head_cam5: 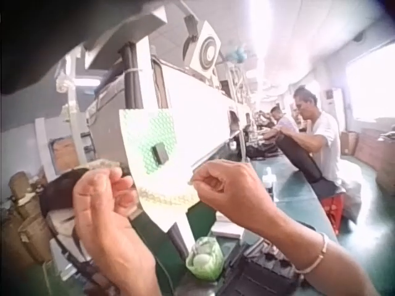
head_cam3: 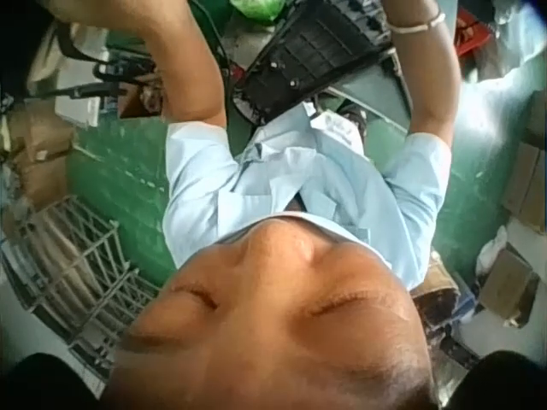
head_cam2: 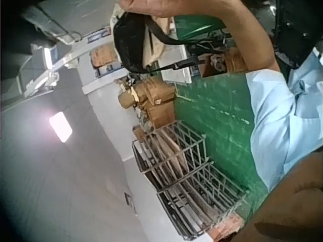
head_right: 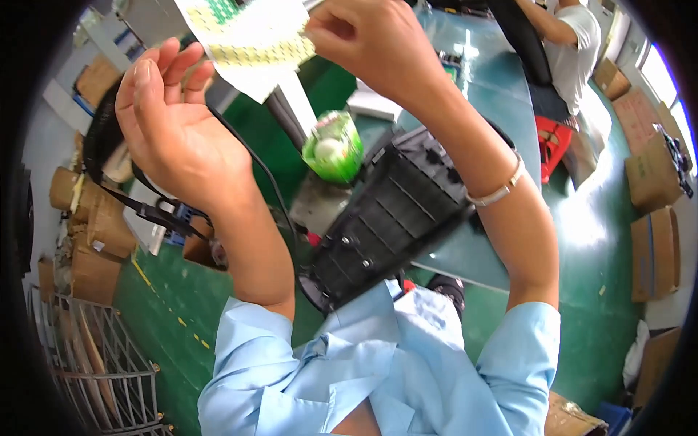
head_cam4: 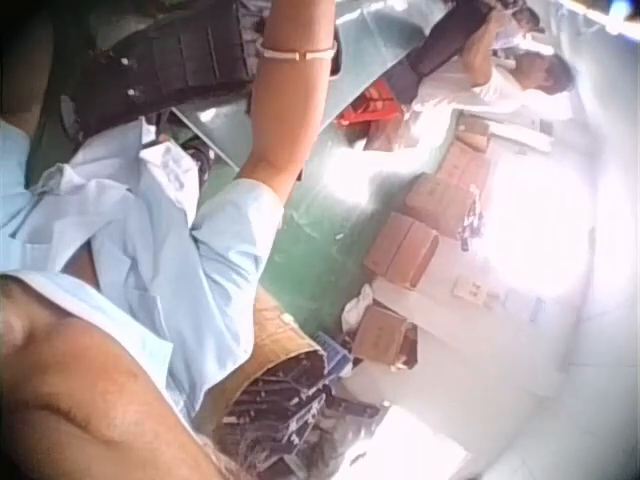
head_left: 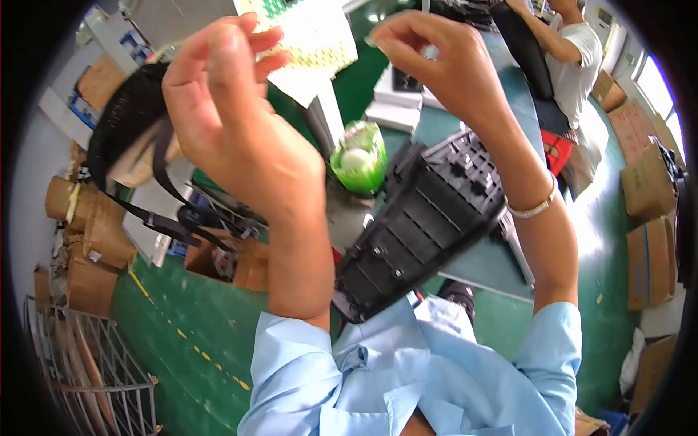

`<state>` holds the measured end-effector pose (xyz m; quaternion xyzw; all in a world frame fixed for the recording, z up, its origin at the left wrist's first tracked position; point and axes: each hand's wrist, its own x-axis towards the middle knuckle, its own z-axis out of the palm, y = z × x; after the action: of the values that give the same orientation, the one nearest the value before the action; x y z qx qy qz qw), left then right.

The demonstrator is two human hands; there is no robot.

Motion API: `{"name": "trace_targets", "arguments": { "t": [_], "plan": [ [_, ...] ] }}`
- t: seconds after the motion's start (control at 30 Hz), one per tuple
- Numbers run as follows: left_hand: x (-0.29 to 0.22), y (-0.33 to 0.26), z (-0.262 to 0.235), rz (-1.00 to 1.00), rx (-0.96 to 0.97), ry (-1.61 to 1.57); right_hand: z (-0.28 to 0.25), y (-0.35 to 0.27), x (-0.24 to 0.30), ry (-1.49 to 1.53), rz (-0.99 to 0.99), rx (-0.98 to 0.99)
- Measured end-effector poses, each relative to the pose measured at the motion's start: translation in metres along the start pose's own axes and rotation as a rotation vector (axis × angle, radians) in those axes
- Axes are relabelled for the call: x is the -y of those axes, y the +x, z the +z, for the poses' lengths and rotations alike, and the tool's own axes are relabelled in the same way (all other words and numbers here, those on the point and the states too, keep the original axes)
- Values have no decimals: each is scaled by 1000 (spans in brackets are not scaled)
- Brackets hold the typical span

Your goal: Attaching a black leather-like cover to a plastic seat base using a pneumatic stapler.

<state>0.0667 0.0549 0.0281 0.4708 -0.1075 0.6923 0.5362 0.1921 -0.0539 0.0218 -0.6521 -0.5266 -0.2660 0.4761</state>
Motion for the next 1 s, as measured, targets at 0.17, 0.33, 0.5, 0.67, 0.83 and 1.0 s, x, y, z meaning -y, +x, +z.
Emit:
{"name": "trace_targets", "arguments": {
  "t": [0.17, 0.33, 0.5, 0.67, 0.83, 1.0],
  "plan": [
    [6, -60, -16, -238, 78, -13, -12, -103, -15, -13, 199, 278],
    [-5, -95, -47, -267, -15, -70, 12, -177, -21, -83, 129, 549],
    [-11, -127, -68, -325, -58, -37, 44, -199, -17, -520, -105, 667],
    [-23, -157, -97, -199, 36, -392, 59, -202, -7, -631, -223, 774],
    [-36, -194, -162, -218, 473, -314, 35, -193, -6, -495, -64, 840],
    [-62, -229, -255, -208, 785, 357, -37, -188, -39, -538, 358, 36]
  ]
}}
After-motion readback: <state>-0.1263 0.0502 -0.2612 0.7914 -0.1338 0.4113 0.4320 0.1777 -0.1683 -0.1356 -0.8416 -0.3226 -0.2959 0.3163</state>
